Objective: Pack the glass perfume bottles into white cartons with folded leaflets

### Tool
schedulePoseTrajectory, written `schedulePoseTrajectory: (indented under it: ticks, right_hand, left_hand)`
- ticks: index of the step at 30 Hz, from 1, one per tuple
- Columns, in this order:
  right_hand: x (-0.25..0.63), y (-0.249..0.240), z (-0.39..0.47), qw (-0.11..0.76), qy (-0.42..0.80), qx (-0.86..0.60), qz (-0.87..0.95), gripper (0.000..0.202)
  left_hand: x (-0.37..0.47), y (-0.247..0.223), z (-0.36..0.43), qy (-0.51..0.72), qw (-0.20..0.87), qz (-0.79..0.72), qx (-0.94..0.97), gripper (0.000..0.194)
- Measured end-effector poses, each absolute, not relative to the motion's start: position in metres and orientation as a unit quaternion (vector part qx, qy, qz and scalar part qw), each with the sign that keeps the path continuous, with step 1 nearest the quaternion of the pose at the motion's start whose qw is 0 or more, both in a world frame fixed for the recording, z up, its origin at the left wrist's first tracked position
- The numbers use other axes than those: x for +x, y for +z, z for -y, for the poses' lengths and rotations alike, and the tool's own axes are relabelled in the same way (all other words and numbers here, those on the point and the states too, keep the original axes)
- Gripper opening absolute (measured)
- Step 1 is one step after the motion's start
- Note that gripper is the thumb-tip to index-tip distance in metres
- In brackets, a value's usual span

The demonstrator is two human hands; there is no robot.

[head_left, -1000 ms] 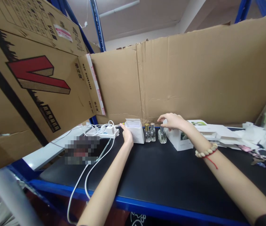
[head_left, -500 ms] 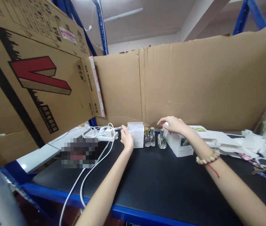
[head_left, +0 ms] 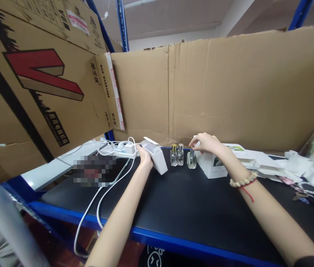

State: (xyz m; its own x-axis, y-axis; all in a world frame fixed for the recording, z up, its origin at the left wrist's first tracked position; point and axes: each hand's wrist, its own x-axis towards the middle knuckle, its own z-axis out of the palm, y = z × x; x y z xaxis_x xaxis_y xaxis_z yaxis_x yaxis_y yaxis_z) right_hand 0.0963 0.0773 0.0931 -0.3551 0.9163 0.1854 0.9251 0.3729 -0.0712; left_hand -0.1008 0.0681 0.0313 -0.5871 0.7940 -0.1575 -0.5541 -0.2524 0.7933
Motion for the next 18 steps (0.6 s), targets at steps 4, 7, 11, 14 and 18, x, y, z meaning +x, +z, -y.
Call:
schedulePoseTrajectory:
  ticks: [4,7,11,14,18]
  right_hand:
    - [0.097,0.093,-0.079,0.100,-0.030,-0.554,0.826,0.019]
    - [0.098,0.094,-0.078,0.106,-0.034,-0.549,0.829,0.017]
    - [0.099,0.093,-0.079,0.115,-0.039,-0.542,0.832,0.017]
    - [0.100,0.091,-0.081,0.118,-0.035,-0.541,0.832,0.017]
    - [0.101,0.089,-0.083,0.125,-0.029,-0.540,0.832,0.017]
  left_hand:
    - [-0.098,0.027,-0.068,0.744,0.412,-0.506,0.144,0.048]
    - [-0.090,0.022,-0.066,0.724,0.380,-0.551,0.166,0.046]
    - [-0.085,0.017,-0.066,0.698,0.365,-0.586,0.190,0.046]
    - [-0.090,0.018,-0.066,0.696,0.354,-0.597,0.183,0.050]
    - [-0.095,0.022,-0.066,0.706,0.358,-0.585,0.178,0.058]
